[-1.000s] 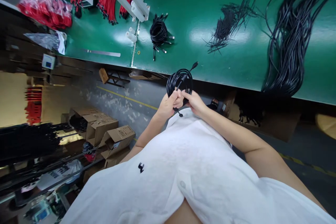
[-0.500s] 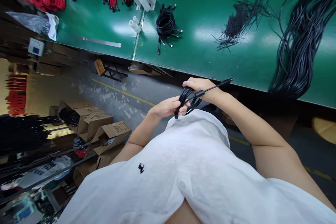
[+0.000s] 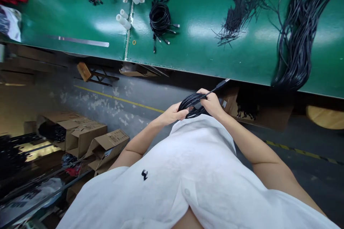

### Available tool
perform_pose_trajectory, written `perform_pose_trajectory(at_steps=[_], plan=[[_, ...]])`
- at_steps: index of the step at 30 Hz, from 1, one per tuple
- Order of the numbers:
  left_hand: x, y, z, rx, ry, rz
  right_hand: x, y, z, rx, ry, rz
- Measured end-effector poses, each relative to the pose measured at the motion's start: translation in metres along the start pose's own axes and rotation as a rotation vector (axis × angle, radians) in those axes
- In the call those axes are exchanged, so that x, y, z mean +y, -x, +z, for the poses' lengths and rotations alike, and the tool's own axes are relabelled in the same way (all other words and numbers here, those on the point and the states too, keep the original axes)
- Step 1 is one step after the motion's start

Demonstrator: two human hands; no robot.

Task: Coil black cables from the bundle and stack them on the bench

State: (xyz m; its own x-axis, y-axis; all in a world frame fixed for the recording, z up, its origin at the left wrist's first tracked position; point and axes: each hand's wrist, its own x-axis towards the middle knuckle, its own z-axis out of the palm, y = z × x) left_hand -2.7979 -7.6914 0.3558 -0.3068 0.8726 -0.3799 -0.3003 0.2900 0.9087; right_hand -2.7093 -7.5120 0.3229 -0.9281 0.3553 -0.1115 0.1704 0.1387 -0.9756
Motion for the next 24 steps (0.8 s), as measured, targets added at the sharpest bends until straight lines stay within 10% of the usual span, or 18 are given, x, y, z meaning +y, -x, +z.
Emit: perform_pose_trajectory(at_steps=[6,12,16,20,24], plan=[[-0.01,-0.011,0.005,-0.075,0.118,-0.041,-0.002,-0.01,-0.015,-0.218,0.464,-0.425],[0.01,-0.03,0.022,0.33,0.244,0.055,0.023,-0.044,0.01,0.011,-0.49,0.322],[0.031,-0.055,0.03,0.502,0.33,0.069,0.035,-0.059,0.018,-0.137,-0.873,0.621],[0.047,-0.078,0.032,0.464,0.379,-0.011,0.046,-0.091,-0.033,-0.362,-0.794,0.619],[0.058,-0.092,0.034,0.648,0.497,-0.052,0.073,-0.164,-0.134,-0.284,-0.042,0.317]])
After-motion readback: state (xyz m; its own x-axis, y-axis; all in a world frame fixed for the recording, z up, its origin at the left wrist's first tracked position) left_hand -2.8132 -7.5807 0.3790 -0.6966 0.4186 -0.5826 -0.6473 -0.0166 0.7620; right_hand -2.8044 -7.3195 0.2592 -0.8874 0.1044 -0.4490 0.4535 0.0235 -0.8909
